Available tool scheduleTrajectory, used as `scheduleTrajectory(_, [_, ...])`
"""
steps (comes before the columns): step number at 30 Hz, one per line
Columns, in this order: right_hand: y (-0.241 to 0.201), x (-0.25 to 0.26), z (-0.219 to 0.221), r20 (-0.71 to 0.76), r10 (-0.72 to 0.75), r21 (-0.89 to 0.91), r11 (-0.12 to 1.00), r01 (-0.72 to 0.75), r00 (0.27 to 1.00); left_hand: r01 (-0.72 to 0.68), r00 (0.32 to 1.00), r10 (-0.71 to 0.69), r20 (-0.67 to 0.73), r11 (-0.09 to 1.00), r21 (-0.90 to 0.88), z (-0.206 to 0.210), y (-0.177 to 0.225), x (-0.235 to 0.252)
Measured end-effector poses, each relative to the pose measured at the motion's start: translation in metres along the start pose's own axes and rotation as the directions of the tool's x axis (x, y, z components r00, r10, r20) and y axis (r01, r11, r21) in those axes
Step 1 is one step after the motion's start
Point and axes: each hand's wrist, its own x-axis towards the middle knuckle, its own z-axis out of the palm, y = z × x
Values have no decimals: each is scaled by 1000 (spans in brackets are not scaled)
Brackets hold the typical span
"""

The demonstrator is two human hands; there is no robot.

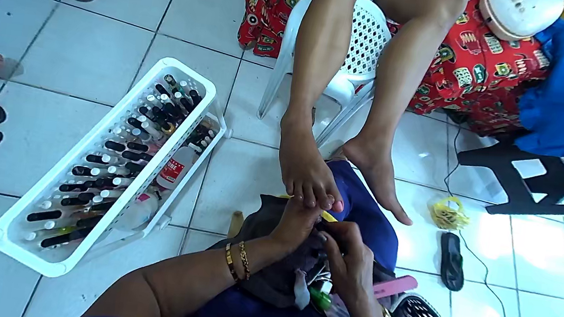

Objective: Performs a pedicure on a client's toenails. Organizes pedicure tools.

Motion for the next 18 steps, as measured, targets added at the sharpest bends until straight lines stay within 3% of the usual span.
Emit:
scheduleTrajectory(5, [7,1,2,-24,-318,-161,937,310,948,4,1000,-4,-12,1000,11,1,2,0])
scheduleTrajectory(10, [3,3,2,-21,-108,-57,993,107,994,3,1000,-3,-3,1000,29,0,0,0])
scheduleTrajectory(15, [8,2,6,-62,-325,-174,934,311,944,16,1000,-16,-4,1000,17,1,2,-1])
scheduleTrajectory(18, [10,2,7,-64,-306,-115,948,298,950,5,1000,-5,-9,1000,19,1,3,-1])
